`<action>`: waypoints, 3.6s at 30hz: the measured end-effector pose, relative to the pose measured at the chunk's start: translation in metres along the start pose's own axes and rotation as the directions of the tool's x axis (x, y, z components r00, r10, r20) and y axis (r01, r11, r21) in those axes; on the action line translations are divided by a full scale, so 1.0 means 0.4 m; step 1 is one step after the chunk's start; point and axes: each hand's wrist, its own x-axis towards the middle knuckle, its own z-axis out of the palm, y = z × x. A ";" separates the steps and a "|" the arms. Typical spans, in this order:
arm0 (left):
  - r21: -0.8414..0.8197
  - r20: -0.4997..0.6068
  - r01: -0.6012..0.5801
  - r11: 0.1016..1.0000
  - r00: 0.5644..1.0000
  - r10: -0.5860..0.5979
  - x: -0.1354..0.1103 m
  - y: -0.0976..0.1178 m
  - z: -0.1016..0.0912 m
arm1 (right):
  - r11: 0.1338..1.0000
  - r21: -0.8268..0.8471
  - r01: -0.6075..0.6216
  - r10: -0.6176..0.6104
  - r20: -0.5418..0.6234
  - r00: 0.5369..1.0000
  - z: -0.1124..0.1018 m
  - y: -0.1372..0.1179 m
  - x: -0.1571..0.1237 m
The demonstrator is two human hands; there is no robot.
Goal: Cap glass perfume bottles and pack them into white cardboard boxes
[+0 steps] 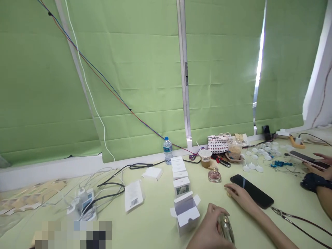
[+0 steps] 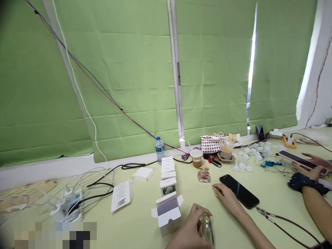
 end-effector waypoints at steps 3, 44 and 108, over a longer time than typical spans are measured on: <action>0.145 -0.152 0.006 0.989 0.988 0.016 0.013 0.002 0.023 | 0.995 0.099 -0.002 0.007 -0.043 0.999 0.013 0.002 -0.088; -0.216 -0.398 -0.120 0.969 0.917 0.024 0.022 -0.036 0.042 | 0.962 -0.220 0.161 -0.200 -0.166 0.966 0.005 0.031 -0.220; 0.090 -0.373 -0.224 0.970 0.896 0.242 0.003 -0.025 0.038 | 0.789 0.613 -0.036 0.153 -0.140 0.978 0.019 -0.236 -0.184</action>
